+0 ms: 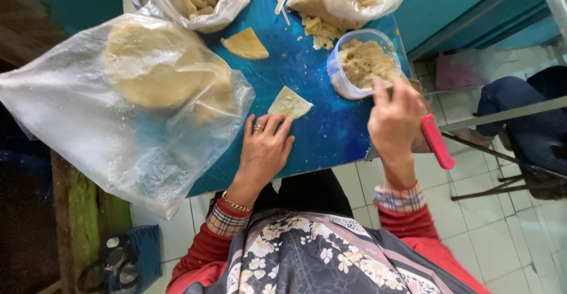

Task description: The person sits at a small blue table and folds filled pastry wrappers by hand. They place filling from a plastic container onto a triangular wrapper, fold the wrapper over the filling, press the edges closed, and stack the finished pastries on the table, repeating the cycle.

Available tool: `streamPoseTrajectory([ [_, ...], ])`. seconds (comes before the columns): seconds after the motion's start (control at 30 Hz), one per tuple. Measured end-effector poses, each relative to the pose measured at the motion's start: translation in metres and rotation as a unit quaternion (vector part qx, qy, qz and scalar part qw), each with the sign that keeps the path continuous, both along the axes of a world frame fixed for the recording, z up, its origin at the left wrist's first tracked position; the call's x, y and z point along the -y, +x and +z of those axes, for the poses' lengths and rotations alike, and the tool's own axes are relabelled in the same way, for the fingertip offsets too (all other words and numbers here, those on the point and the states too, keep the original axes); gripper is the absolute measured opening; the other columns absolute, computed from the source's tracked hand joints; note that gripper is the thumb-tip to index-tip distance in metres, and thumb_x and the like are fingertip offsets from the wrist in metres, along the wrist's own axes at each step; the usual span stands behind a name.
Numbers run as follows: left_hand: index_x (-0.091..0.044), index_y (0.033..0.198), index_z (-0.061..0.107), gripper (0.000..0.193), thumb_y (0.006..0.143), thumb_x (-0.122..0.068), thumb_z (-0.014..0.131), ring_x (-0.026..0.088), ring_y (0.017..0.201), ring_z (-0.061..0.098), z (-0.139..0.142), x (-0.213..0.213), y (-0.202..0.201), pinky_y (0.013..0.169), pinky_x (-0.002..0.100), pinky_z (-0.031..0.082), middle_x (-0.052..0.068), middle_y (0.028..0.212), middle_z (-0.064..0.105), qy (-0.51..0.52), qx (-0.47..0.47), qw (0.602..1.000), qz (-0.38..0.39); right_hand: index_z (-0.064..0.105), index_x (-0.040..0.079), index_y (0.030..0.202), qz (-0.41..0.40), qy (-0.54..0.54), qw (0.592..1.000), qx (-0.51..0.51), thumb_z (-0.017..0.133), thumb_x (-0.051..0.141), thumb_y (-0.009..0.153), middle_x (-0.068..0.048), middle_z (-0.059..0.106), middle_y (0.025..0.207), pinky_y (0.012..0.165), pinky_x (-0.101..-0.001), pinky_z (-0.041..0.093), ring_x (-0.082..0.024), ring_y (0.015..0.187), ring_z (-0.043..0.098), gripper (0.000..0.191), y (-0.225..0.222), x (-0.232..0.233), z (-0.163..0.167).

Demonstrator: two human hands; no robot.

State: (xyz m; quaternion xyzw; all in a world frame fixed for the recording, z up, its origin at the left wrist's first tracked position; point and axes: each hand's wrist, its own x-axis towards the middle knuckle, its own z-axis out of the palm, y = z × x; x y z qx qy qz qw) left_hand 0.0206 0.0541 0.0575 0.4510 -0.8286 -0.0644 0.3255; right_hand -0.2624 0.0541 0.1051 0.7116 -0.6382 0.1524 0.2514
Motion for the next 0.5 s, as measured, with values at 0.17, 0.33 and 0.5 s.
streamPoseTrajectory([
  [0.17,-0.007,0.123,0.067,0.038,0.089,-0.023,0.074,0.028,0.119,0.057,-0.001,0.000,0.001,0.109,0.056,0.039,0.007,0.124,0.062,-0.004,-0.002,1.000,-0.003,0.076,0.017,0.127,0.082,-0.019,0.951,-0.298,0.066,0.019,0.097,-0.004,0.058,0.147,0.102,-0.0378,0.042,-0.023,0.127,0.053,0.032,0.013,-0.003,0.042],
  [0.33,-0.007,0.122,0.067,0.038,0.088,-0.023,0.074,0.028,0.119,0.057,-0.001,-0.002,0.000,0.109,0.055,0.040,0.007,0.123,0.062,-0.011,-0.001,1.000,0.001,0.073,0.015,0.095,0.188,-0.002,0.939,-0.289,0.072,0.019,0.090,-0.004,0.058,0.150,0.106,-0.0401,0.043,-0.021,0.131,0.053,0.006,0.013,0.006,0.075],
  [0.5,-0.006,0.124,0.067,0.038,0.090,-0.021,0.074,0.028,0.119,0.057,0.002,-0.001,0.001,0.109,0.055,0.040,0.008,0.124,0.062,-0.011,-0.006,1.000,-0.004,0.069,0.014,0.094,0.332,0.064,0.941,0.023,0.070,0.007,0.088,-0.006,0.068,0.134,0.102,-0.0413,0.050,-0.027,0.123,0.064,0.009,0.000,0.054,0.074],
])
